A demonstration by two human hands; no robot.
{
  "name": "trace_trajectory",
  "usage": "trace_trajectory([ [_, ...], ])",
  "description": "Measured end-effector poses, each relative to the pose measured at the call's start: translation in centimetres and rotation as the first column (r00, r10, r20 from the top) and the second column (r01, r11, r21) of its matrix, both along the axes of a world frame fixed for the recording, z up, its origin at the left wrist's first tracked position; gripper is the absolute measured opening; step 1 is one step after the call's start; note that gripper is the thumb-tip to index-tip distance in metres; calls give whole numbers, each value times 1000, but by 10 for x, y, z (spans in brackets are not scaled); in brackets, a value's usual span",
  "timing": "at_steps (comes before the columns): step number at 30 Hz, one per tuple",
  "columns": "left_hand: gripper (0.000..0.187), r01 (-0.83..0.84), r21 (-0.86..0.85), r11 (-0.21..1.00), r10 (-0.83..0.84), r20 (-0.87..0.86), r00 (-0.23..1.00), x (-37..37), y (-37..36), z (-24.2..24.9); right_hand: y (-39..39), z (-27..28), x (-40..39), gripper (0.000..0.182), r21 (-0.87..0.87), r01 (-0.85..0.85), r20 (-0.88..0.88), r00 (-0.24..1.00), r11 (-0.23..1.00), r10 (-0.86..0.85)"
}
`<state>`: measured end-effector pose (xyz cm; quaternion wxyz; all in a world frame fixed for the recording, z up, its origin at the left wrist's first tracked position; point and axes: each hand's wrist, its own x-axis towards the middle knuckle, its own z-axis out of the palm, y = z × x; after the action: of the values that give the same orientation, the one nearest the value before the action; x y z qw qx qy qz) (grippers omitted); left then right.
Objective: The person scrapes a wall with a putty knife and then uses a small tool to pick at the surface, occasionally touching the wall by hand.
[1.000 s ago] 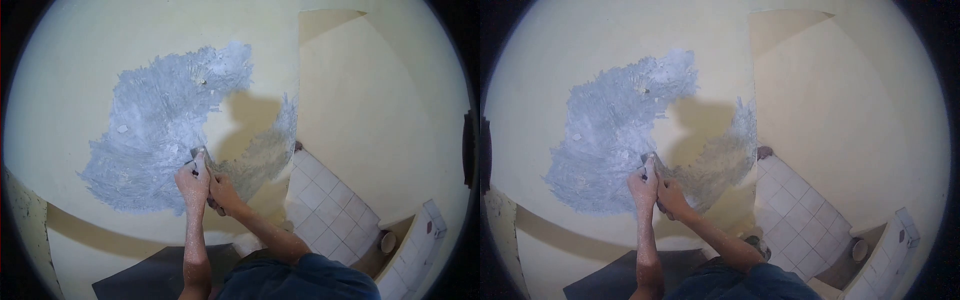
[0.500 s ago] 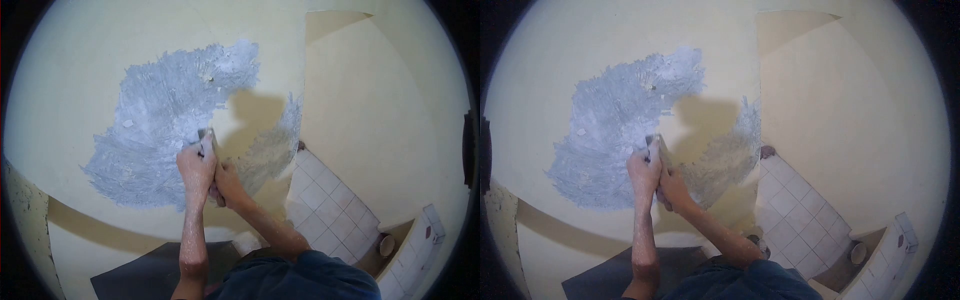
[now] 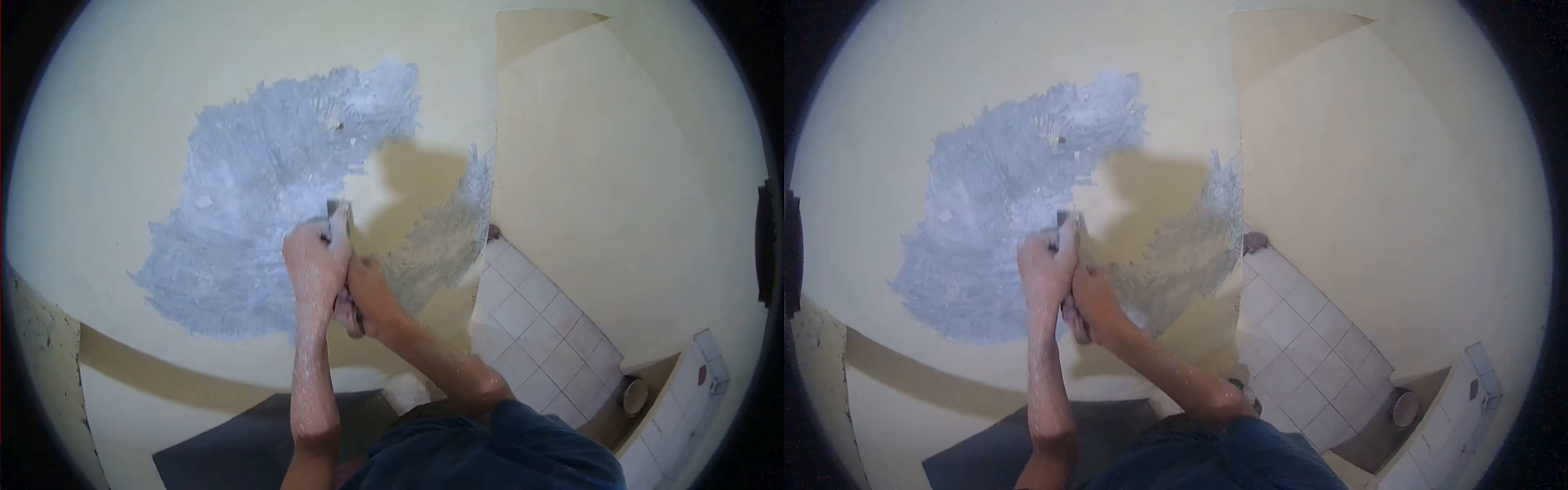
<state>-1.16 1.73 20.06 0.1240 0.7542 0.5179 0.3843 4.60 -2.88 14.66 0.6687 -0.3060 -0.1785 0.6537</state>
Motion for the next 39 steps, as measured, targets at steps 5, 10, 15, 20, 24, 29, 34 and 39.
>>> trace_trajectory([
  [5, 48, -27, 113, 993, 26, 13, 1000, 2, 5, -18, 0, -11, 0, 53, -2, 5, 77, 997, 1000, -4],
  [10, 48, -9, 43, 999, 8, 22, 1000, 8, 1, -3, 1, -8, 5, 57, 29, -4, 59, 998, 1000, 2],
  [15, 49, -46, 112, 993, 43, 29, 999, 8, 2, -18, 3, -16, 4, 56, 26, 38, 169, 985, 999, -42],
  [20, 49, -17, 92, 996, 11, 61, 998, 19, 3, 0, 7, -4, 17, 56, 13, 76, 187, 979, 997, -77],
  [24, 50, -31, 93, 995, 25, 55, 998, 13, 4, -16, 4, -14, 11, 45, 22, 80, 228, 970, 997, -82],
  [29, 49, -11, 94, 996, 2, 93, 996, 34, 5, 16, 14, 7, 28, 45, 77, 117, 209, 969, 990, -130],
  [34, 52, -45, 132, 990, 33, 92, 995, 22, 10, -22, 17, -19, 22, 54, 65, 84, 263, 960, 994, -98],
  [39, 48, -54, 157, 986, 41, 84, 996, 35, 8, 5, 17, 18, 48, 55, 63, 95, 388, 915, 994, -112],
])
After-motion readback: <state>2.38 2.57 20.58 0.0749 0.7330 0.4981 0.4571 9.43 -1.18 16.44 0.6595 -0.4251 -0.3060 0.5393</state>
